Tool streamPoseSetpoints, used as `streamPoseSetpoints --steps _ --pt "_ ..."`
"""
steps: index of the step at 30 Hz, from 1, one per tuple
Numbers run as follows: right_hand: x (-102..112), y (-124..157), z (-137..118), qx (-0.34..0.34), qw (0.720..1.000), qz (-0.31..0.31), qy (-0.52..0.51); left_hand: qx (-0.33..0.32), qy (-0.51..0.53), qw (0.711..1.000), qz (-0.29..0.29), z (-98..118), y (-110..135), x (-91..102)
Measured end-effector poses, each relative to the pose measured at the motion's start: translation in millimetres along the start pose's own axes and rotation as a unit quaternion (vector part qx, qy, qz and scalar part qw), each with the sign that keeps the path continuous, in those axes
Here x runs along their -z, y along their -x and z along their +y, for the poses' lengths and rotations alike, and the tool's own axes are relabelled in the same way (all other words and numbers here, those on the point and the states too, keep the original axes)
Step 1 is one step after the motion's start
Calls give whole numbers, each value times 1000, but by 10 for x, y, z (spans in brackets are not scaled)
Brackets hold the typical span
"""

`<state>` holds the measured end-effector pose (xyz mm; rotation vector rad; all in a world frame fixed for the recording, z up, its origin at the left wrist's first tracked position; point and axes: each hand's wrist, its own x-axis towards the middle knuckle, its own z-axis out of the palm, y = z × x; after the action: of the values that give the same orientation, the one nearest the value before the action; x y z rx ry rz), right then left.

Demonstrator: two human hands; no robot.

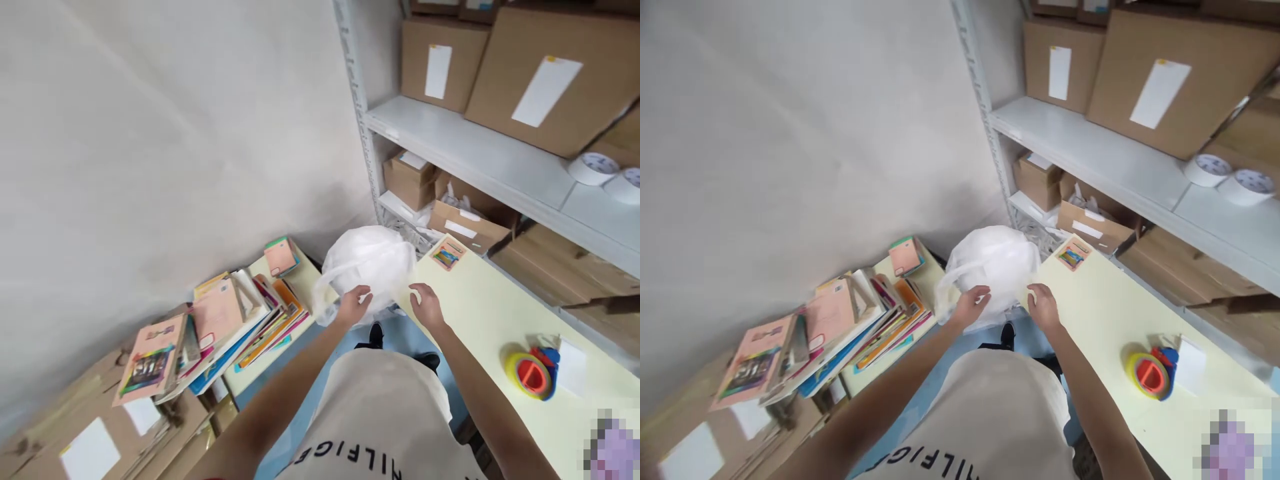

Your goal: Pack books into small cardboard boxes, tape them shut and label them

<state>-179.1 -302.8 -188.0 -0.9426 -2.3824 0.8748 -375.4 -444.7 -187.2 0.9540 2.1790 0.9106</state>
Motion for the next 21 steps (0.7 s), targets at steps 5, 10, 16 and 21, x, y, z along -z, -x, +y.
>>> streamPoseSetpoints --steps 5,10,16,21 --pt "-580 -682 -634 32 968 -223 113 73 17 997 -3 -592 -348 391" --pt "-1052 -1121 -779 -12 919 -344 194 94 50 991 -75 -826 -572 302" --pt "-1537 -1333 -552 -59 869 -432 232 152 77 977 -127 -1001 -641 77" --pt "-1929 -1341 -420 -70 847 -468 241 198 96 968 -123 -1151 -717 22"
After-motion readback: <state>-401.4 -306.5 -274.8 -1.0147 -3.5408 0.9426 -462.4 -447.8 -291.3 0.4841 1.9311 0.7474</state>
